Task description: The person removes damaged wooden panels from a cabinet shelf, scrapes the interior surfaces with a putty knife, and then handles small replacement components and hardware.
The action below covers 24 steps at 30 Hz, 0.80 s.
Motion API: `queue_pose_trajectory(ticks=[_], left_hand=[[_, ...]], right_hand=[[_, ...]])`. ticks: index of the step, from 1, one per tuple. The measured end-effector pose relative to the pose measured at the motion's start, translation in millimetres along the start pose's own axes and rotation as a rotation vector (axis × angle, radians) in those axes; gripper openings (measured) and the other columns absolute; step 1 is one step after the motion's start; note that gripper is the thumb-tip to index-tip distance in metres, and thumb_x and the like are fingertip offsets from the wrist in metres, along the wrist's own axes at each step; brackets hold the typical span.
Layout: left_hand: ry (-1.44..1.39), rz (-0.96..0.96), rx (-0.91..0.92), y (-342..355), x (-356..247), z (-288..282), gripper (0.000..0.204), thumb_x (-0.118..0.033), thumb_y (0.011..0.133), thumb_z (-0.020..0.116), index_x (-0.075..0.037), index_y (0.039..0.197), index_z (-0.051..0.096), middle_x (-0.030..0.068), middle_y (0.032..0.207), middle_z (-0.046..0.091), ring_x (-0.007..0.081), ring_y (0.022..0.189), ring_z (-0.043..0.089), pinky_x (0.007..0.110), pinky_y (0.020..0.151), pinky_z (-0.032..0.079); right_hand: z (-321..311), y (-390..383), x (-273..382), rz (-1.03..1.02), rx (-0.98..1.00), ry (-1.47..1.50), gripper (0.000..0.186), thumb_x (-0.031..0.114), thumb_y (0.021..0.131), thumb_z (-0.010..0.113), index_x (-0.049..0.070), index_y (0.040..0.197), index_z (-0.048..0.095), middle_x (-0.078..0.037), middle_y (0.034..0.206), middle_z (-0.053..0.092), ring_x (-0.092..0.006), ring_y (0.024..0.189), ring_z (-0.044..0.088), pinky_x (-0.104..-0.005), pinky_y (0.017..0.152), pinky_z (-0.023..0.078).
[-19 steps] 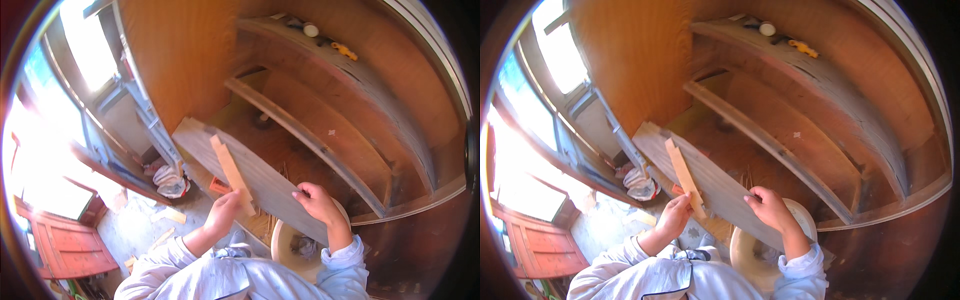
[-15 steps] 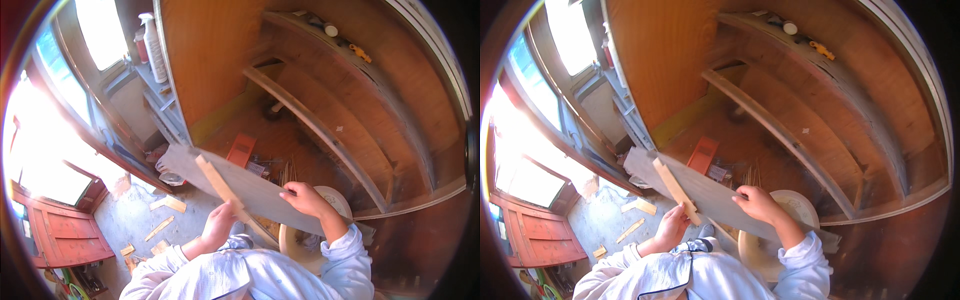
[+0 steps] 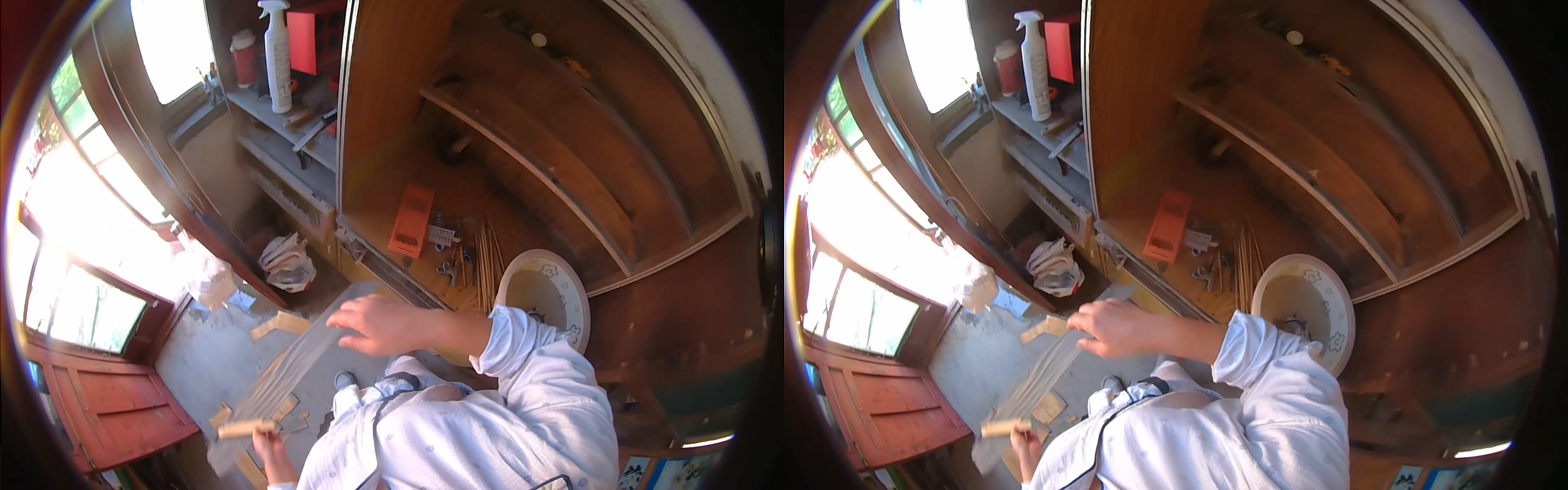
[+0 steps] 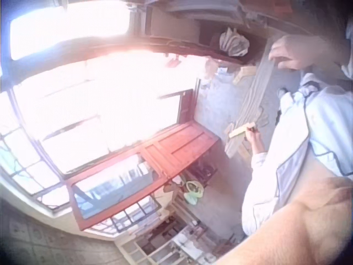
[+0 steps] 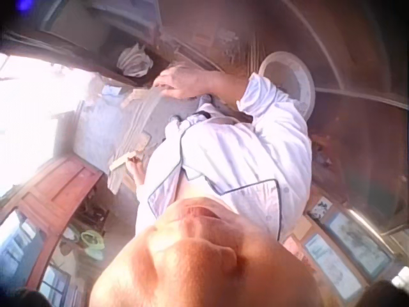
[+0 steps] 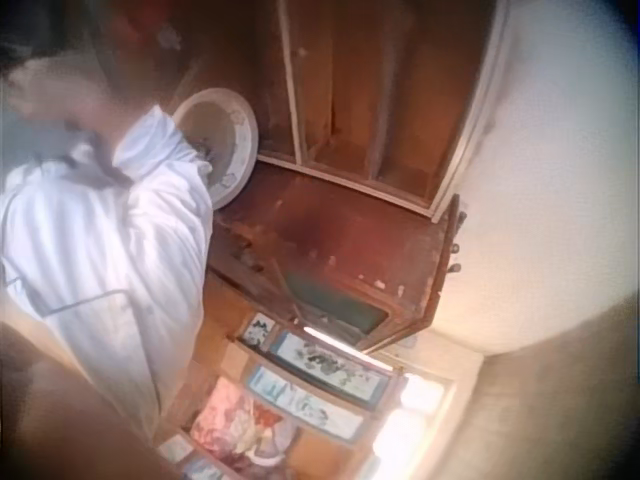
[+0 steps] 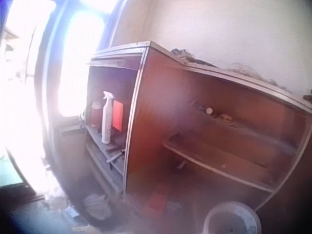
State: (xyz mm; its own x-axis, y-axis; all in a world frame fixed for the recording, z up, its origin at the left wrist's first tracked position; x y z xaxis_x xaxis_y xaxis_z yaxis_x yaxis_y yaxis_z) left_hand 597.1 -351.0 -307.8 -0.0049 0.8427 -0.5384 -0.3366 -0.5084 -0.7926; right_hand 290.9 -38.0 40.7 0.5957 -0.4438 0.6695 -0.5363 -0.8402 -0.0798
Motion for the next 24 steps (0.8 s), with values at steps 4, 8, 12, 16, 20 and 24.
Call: queue_pose_trajectory(ticks=[4,8,12,16,20,24], left_hand=[[-0.041,0.014,-0.001,64,-38,-163,0.024,-0.034,0.087,0.052,-0.011,0.087,0.055,0.0030,0.070,0.059,0.0149,0.057,0.055,0.025,0.045,0.040],[0.200,-0.056,-0.214,54,-19,-118,0.022,-0.031,0.087,0.053,-0.009,0.088,0.056,0.0034,0.072,0.060,0.0152,0.059,0.056,0.024,0.047,0.041],[0.432,-0.107,-0.052,54,20,10,0.021,-0.028,0.087,0.053,-0.008,0.089,0.057,0.0038,0.074,0.060,0.0156,0.061,0.058,0.024,0.048,0.041],[0.847,0.228,0.583,-31,76,269,0.015,-0.010,0.089,0.054,-0.002,0.100,0.058,0.0049,0.085,0.062,0.0130,0.081,0.059,0.023,0.069,0.045],[1.245,1.299,1.282,-168,134,491,0.024,0.001,0.083,0.050,-0.001,0.106,0.055,0.0186,0.099,0.059,0.0341,0.095,0.056,0.037,0.082,0.046],[1.576,1.714,1.324,-224,205,644,0.053,-0.007,0.069,0.060,0.004,0.119,0.045,0.0208,0.120,0.049,0.0368,0.111,0.046,0.041,0.094,0.040]], right_hand=[[13,-6,-4,0.094,0.057,0.049,0.031,0.023,0.086,0.057,0.002,0.109,0.055,-0.013,0.100,0.060,-0.0306,0.093,0.058,-0.0387,0.081,0.045],[-4,-35,-34,0.242,-0.081,0.068,0.023,0.022,0.085,0.058,0.003,0.096,0.062,-0.013,0.093,0.061,-0.0292,0.088,0.059,-0.0370,0.076,0.046],[-71,-79,-65,0.269,-0.494,0.035,0.016,0.017,0.084,0.059,0.002,0.086,0.063,-0.013,0.085,0.062,-0.0294,0.080,0.061,-0.0363,0.070,0.047],[-154,-122,-99,0.287,-0.750,-0.088,0.011,0.012,0.083,0.061,0.002,0.086,0.062,-0.011,0.080,0.063,-0.0217,0.070,0.062,-0.0291,0.062,0.048],[-209,-157,-124,0.290,-0.878,-0.056,0.009,0.009,0.084,0.059,0.002,0.088,0.063,-0.011,0.080,0.064,-0.0211,0.072,0.063,-0.0292,0.064,0.049],[-210,-168,-151,0.199,-0.846,0.028,0.009,0.008,0.085,0.059,0.002,0.089,0.063,-0.011,0.081,0.064,-0.0213,0.074,0.063,-0.0295,0.066,0.049]])
Point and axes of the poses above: each hand's wrist, its own y-axis towards the middle knuckle, its own z-axis out of the palm, x = y × z, the point moved 5 cm from there along y, towards the middle knuckle
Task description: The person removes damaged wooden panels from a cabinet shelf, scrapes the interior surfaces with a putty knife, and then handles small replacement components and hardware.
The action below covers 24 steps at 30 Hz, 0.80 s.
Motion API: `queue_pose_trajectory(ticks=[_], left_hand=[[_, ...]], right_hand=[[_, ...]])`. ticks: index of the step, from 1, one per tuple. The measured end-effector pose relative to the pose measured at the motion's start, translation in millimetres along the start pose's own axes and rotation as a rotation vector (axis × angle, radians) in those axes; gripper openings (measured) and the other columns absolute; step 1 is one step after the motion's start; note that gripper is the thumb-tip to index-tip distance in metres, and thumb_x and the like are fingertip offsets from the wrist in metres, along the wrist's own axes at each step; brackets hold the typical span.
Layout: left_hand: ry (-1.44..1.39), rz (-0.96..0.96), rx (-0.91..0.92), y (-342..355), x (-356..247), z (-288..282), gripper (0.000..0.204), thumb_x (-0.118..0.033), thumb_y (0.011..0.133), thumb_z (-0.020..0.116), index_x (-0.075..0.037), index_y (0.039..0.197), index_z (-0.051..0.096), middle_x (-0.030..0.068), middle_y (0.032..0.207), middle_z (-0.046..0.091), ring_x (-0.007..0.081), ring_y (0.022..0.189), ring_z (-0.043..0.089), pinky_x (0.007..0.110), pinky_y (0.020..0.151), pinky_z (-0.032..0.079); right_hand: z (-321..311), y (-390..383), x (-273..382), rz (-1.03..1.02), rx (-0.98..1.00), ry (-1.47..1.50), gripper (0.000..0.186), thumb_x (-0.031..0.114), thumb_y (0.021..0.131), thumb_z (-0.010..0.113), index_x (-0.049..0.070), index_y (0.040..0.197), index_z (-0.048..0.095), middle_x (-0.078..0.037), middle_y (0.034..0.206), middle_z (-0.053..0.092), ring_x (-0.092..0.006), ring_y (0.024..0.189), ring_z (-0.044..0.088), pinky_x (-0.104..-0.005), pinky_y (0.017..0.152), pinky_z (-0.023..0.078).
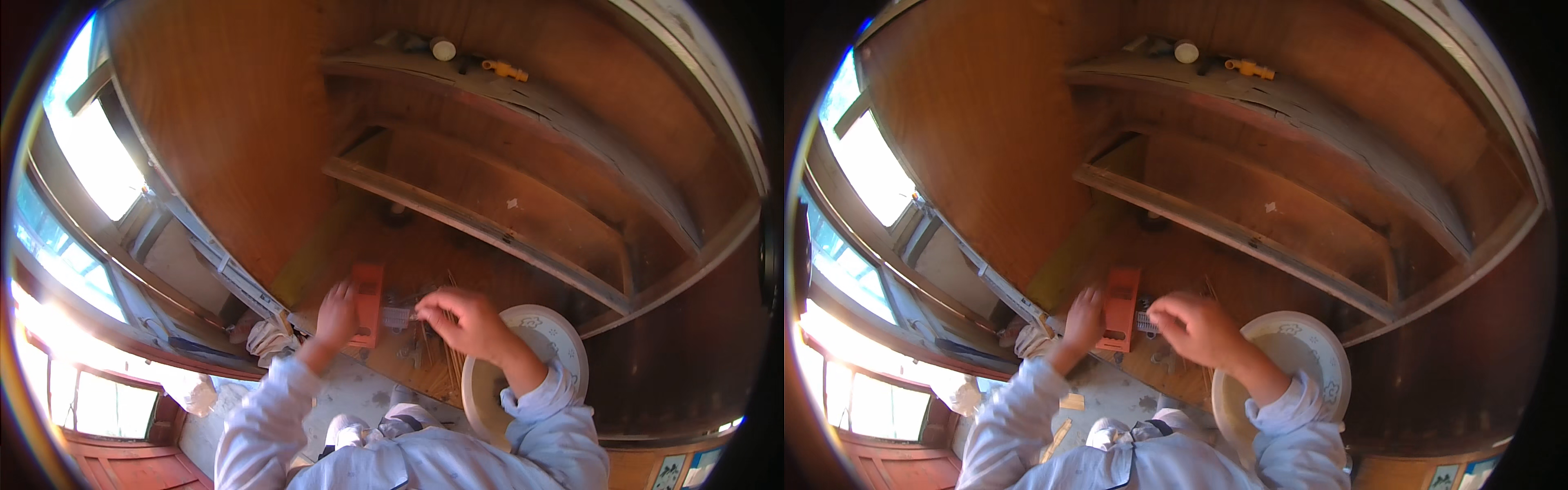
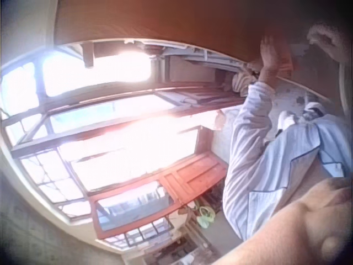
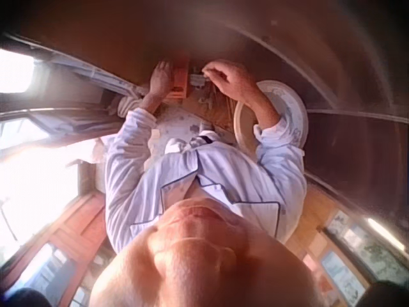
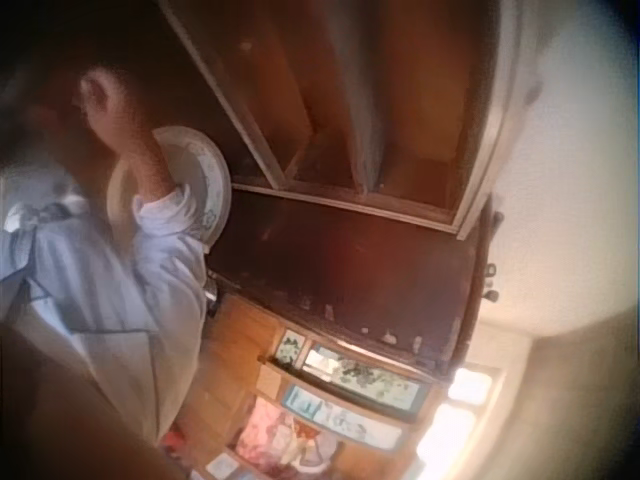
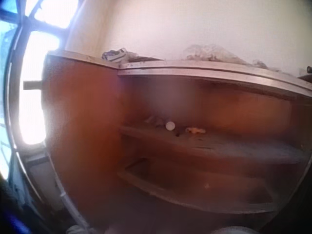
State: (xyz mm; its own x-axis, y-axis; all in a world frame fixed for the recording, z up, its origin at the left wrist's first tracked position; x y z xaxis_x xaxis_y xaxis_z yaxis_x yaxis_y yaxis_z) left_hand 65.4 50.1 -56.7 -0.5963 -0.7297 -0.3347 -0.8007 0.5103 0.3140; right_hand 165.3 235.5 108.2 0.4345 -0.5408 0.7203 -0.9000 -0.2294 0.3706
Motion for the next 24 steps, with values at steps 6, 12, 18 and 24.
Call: queue_pose_trajectory(ticks=[6,12,18,24], left_hand=[[-0.028,0.032,0.003,202,33,49,0.055,0.000,0.074,0.052,-0.004,0.128,0.042,0.0160,0.125,0.049,0.0326,0.110,0.049,0.039,0.092,0.042],[-0.808,-0.263,-0.276,325,59,77,0.034,-0.009,0.086,0.049,-0.002,0.119,0.053,0.0162,0.110,0.060,0.0297,0.102,0.056,0.034,0.090,0.041],[-0.699,-0.329,-0.563,357,85,87,0.031,-0.009,0.086,0.046,-0.002,0.114,0.056,0.0191,0.108,0.061,0.0334,0.101,0.057,0.036,0.089,0.042],[-0.769,-0.369,-0.646,352,103,74,0.034,-0.004,0.084,0.049,0.003,0.117,0.053,0.0242,0.113,0.058,0.0365,0.106,0.055,0.036,0.092,0.042]], right_hand=[[15,-17,-38,0.142,0.122,0.063,0.010,0.009,0.084,0.059,0.002,0.090,0.063,-0.011,0.082,0.064,-0.0254,0.073,0.063,-0.0314,0.064,0.049],[-13,-9,-53,0.262,0.011,-0.008,0.011,0.010,0.084,0.059,0.002,0.090,0.063,-0.011,0.081,0.065,-0.0247,0.071,0.063,-0.0308,0.063,0.049],[-50,39,-48,0.412,-0.088,-0.175,0.012,0.013,0.083,0.060,0.006,0.093,0.063,-0.012,0.082,0.065,-0.0274,0.073,0.063,-0.0338,0.064,0.050],[-69,161,-73,0.208,-0.176,-0.345,0.012,0.016,0.083,0.058,0.006,0.087,0.061,-0.015,0.069,0.061,-0.0290,0.063,0.062,-0.0369,0.057,0.048]])
Point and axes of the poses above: each hand's wrist, its own y-axis towards the middle knuckle, its own z-axis out of the palm, x = y × z, the point moved 5 cm from there along y, towards the middle knuckle
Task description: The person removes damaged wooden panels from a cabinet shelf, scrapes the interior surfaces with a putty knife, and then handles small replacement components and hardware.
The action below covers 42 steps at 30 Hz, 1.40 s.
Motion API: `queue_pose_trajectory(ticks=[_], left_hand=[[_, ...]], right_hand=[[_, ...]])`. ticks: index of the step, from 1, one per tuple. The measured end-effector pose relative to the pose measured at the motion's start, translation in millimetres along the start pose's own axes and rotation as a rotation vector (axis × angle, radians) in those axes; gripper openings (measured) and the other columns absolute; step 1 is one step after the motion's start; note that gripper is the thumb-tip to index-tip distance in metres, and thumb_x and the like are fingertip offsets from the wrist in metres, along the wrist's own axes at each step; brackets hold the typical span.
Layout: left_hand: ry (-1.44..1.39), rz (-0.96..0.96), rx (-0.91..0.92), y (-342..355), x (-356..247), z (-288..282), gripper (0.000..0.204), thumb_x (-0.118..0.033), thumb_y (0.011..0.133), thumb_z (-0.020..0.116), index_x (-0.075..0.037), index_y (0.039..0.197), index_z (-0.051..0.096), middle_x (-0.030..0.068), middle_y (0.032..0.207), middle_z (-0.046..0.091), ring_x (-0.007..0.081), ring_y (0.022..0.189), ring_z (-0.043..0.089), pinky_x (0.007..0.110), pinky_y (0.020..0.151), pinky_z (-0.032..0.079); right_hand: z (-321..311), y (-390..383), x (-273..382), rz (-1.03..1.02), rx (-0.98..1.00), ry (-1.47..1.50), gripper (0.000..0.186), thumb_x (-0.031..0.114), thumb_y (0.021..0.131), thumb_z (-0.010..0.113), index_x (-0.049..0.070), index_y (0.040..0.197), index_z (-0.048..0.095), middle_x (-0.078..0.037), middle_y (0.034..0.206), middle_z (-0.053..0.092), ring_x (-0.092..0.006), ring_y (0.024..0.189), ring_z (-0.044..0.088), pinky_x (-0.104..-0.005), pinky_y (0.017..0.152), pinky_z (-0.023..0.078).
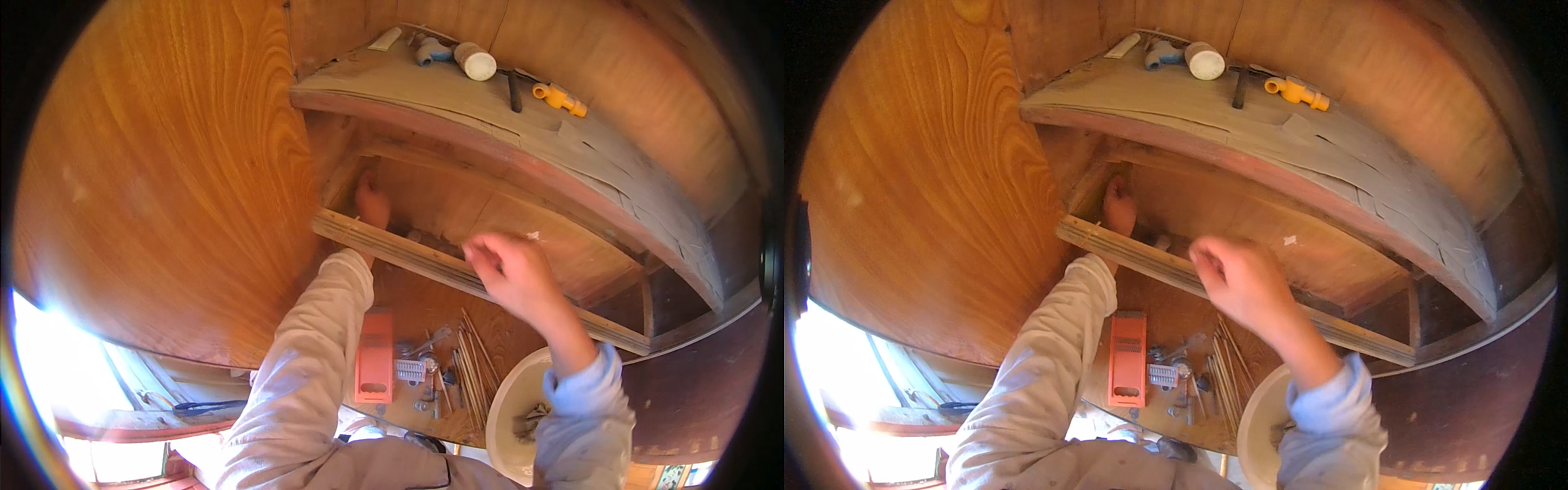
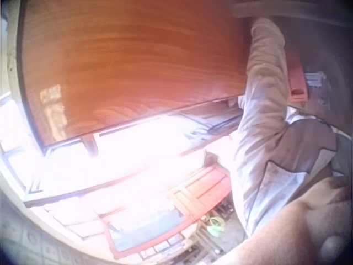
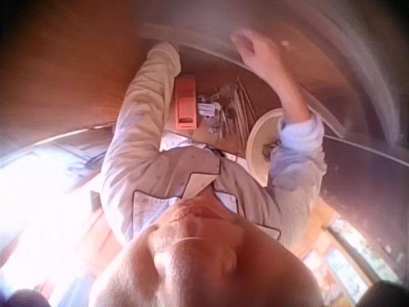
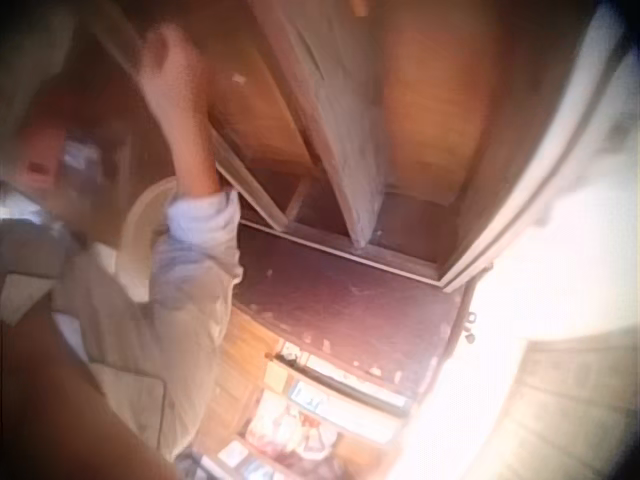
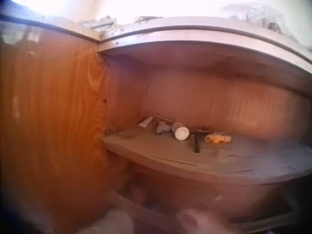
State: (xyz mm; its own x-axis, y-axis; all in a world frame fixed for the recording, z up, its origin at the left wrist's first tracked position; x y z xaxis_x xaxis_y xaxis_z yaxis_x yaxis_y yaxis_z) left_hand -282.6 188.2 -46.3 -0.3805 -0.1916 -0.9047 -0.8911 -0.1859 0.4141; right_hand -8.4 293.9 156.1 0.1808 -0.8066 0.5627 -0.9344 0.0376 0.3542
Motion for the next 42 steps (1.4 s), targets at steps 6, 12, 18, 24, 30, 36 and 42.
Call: queue_pose_trajectory(ticks=[6,12,18,24,30,36,42], left_hand=[[-0.229,-0.047,0.202,0,-2,23,0.039,-0.007,0.085,0.053,0.001,0.122,0.047,0.0205,0.120,0.055,0.0302,0.112,0.052,0.036,0.095,0.039],[-0.365,0.058,0.268,16,50,26,0.038,-0.004,0.085,0.052,0.000,0.122,0.047,0.0171,0.126,0.050,0.0265,0.118,0.047,0.034,0.098,0.036],[-0.452,0.007,0.297,-2,29,28,0.043,0.002,0.083,0.045,-0.001,0.126,0.045,0.0165,0.127,0.050,0.0264,0.118,0.046,0.032,0.099,0.035],[-0.409,0.008,0.277,-1,20,27,0.046,0.004,0.081,0.042,0.000,0.126,0.045,0.0170,0.128,0.049,0.0281,0.120,0.045,0.034,0.100,0.033],[-0.219,0.051,0.246,-3,10,12,0.045,0.000,0.082,0.045,-0.001,0.127,0.044,0.0207,0.127,0.049,0.0334,0.121,0.044,0.036,0.101,0.033],[-0.163,0.025,0.258,-5,1,17,0.043,-0.005,0.084,0.050,0.000,0.127,0.043,0.0227,0.128,0.047,0.0352,0.122,0.042,0.037,0.100,0.034],[-0.188,0.056,0.287,-5,1,16,0.046,-0.005,0.084,0.050,-0.001,0.129,0.043,0.0235,0.129,0.046,0.0366,0.122,0.042,0.036,0.100,0.034]], right_hand=[[74,136,-52,-0.190,-0.090,-0.563,0.021,0.019,0.080,0.057,0.005,0.093,0.064,-0.015,0.086,0.064,-0.0313,0.078,0.063,-0.0422,0.067,0.050],[151,211,-64,-0.183,-0.178,-0.523,0.042,0.031,0.065,0.067,-0.001,0.093,0.067,-0.021,0.109,0.058,-0.0349,0.104,0.053,-0.0445,0.088,0.042],[164,221,-60,-0.214,0.202,-1.050,0.037,0.029,0.066,0.064,0.001,0.089,0.068,-0.023,0.110,0.056,-0.0355,0.106,0.052,-0.0471,0.091,0.038],[176,243,-100,-0.359,-0.075,-0.977,0.026,0.016,0.072,0.056,0.002,0.089,0.069,-0.020,0.105,0.059,-0.0321,0.100,0.056,-0.0462,0.084,0.044],[178,238,-93,-0.346,-0.062,-0.941,0.023,0.014,0.072,0.055,0.002,0.085,0.069,-0.019,0.106,0.059,-0.0325,0.101,0.056,-0.0470,0.083,0.045],[167,234,-82,-0.417,-0.201,-0.986,0.020,0.012,0.072,0.054,0.004,0.080,0.070,-0.019,0.103,0.059,-0.0332,0.098,0.056,-0.0461,0.083,0.044],[156,234,-80,-0.500,-0.007,-0.923,0.023,0.012,0.072,0.054,0.003,0.088,0.068,-0.021,0.102,0.059,-0.0332,0.097,0.056,-0.0443,0.083,0.045]])
Point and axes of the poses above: each hand's wrist, its own y-axis towards the middle knuckle, its own z-axis out of the palm, x = y × z, the point moved 5 cm from there along y, towards the middle knuckle
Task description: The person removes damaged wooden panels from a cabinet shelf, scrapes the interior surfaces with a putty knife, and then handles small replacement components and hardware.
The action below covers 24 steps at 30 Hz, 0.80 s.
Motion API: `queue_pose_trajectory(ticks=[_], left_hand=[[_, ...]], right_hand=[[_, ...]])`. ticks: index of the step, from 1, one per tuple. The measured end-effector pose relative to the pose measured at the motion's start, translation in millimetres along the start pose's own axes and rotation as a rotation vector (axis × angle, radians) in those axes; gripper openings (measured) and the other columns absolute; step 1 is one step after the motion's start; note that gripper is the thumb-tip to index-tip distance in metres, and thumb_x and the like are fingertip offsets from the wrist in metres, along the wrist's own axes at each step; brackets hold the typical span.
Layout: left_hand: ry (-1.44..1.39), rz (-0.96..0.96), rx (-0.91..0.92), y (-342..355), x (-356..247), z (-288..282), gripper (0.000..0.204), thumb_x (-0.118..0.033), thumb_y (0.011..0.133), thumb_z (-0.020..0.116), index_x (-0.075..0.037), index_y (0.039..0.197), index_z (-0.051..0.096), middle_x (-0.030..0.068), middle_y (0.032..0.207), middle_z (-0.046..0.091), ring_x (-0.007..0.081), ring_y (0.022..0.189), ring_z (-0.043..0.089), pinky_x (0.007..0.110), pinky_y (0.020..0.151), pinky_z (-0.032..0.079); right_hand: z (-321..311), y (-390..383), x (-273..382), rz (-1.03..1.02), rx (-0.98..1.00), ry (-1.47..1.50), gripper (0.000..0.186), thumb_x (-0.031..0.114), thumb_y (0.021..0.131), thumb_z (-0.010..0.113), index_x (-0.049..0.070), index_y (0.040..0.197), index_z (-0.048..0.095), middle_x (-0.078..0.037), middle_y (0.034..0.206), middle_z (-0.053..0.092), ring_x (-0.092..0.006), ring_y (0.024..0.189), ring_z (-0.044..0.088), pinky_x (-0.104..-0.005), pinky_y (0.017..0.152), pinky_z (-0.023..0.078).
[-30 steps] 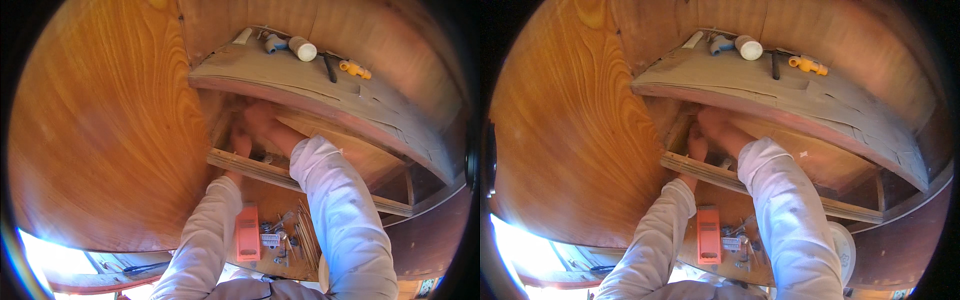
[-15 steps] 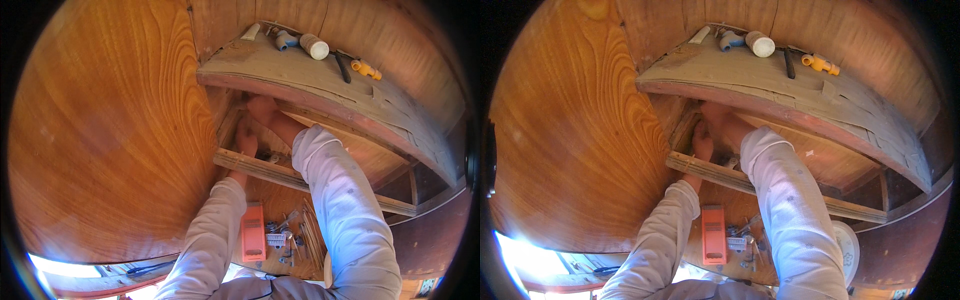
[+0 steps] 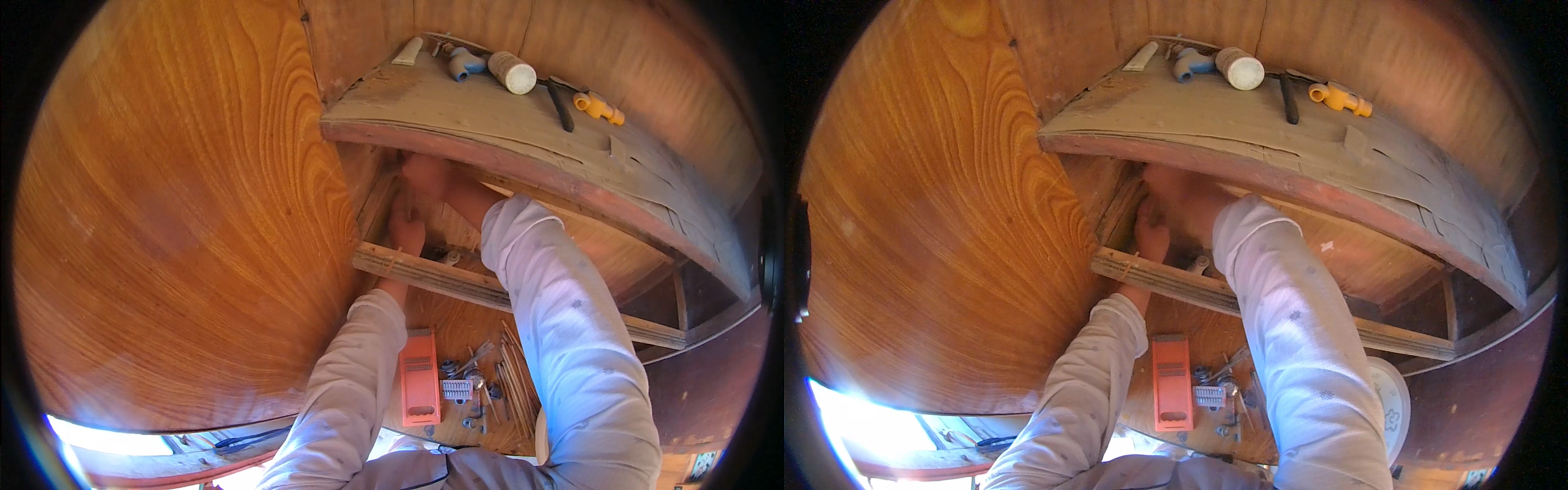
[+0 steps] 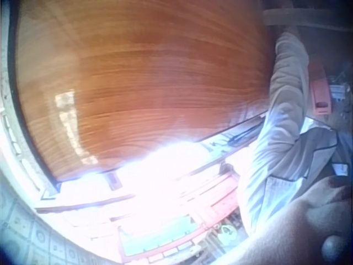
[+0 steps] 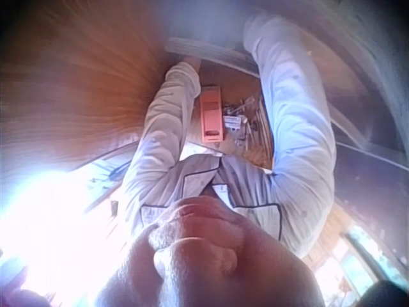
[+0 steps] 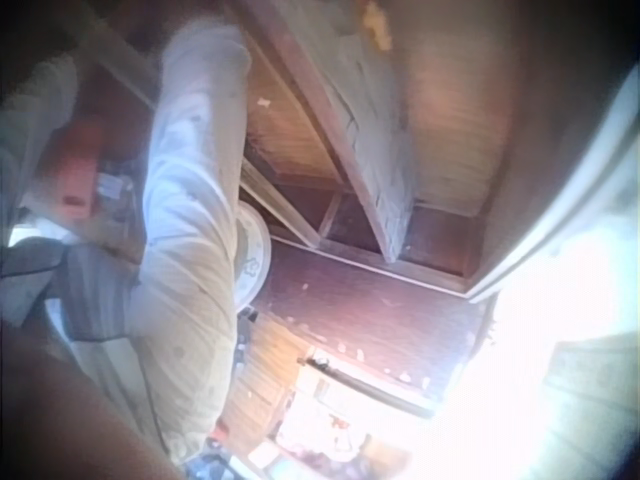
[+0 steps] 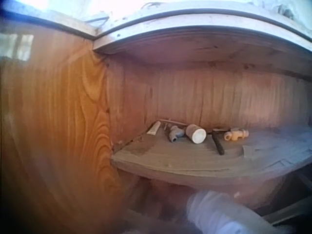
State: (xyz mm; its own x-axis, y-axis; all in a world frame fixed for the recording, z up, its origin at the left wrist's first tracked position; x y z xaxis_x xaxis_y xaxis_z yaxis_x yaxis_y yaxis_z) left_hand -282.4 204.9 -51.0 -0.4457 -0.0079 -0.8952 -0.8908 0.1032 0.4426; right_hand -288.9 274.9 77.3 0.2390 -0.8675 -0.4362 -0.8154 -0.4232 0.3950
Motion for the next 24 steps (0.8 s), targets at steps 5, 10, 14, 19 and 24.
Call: queue_pose_trajectory(ticks=[5,10,14,19,24], left_hand=[[0.022,-0.015,-0.022,3,13,-7,0.046,-0.004,0.084,0.049,-0.001,0.129,0.043,0.0228,0.130,0.046,0.0361,0.122,0.041,0.036,0.100,0.033],[-0.004,-0.054,-0.002,3,12,1,0.047,-0.004,0.083,0.049,-0.001,0.129,0.043,0.0220,0.129,0.047,0.0353,0.122,0.042,0.036,0.100,0.033],[-0.028,0.036,0.002,7,14,1,0.047,-0.004,0.082,0.049,0.000,0.129,0.043,0.0219,0.129,0.047,0.0347,0.122,0.043,0.036,0.100,0.033],[0.000,0.021,-0.004,2,11,-6,0.047,-0.004,0.082,0.050,-0.001,0.128,0.043,0.0215,0.129,0.047,0.0344,0.122,0.043,0.036,0.100,0.033],[0.040,-0.022,0.011,3,11,-9,0.047,-0.004,0.083,0.049,0.000,0.129,0.042,0.0227,0.129,0.047,0.0346,0.122,0.042,0.036,0.101,0.033]], right_hand=[[-14,5,-22,0.247,-0.151,0.704,0.023,0.011,0.076,0.053,0.003,0.091,0.067,-0.021,0.101,0.060,-0.0345,0.096,0.057,-0.0436,0.083,0.046],[7,-8,-13,0.353,-0.301,0.521,0.023,0.011,0.079,0.051,0.002,0.095,0.066,-0.021,0.100,0.061,-0.0359,0.096,0.058,-0.0429,0.083,0.046],[32,-8,-8,0.330,-0.280,0.353,0.021,0.009,0.077,0.052,0.000,0.089,0.067,-0.023,0.097,0.062,-0.0376,0.093,0.059,-0.0432,0.081,0.047],[16,6,-12,0.352,-0.113,0.382,0.019,0.007,0.075,0.053,-0.001,0.084,0.067,-0.024,0.093,0.062,-0.0392,0.090,0.059,-0.0457,0.081,0.046],[1,9,-16,0.218,-0.262,0.309,0.024,0.008,0.076,0.053,-0.001,0.096,0.063,-0.024,0.100,0.060,-0.0399,0.097,0.055,-0.0448,0.085,0.043]])
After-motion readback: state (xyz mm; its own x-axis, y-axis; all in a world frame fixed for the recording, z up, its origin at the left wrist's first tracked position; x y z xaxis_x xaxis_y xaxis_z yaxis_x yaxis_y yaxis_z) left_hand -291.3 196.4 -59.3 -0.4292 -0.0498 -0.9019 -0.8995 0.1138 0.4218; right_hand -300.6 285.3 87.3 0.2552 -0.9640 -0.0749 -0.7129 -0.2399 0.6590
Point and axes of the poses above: each hand's wrist, its own y-axis towards the middle knuckle, its own z-axis out of the palm, x = y × z, the point moved 5 cm from there along y, towards the middle knuckle
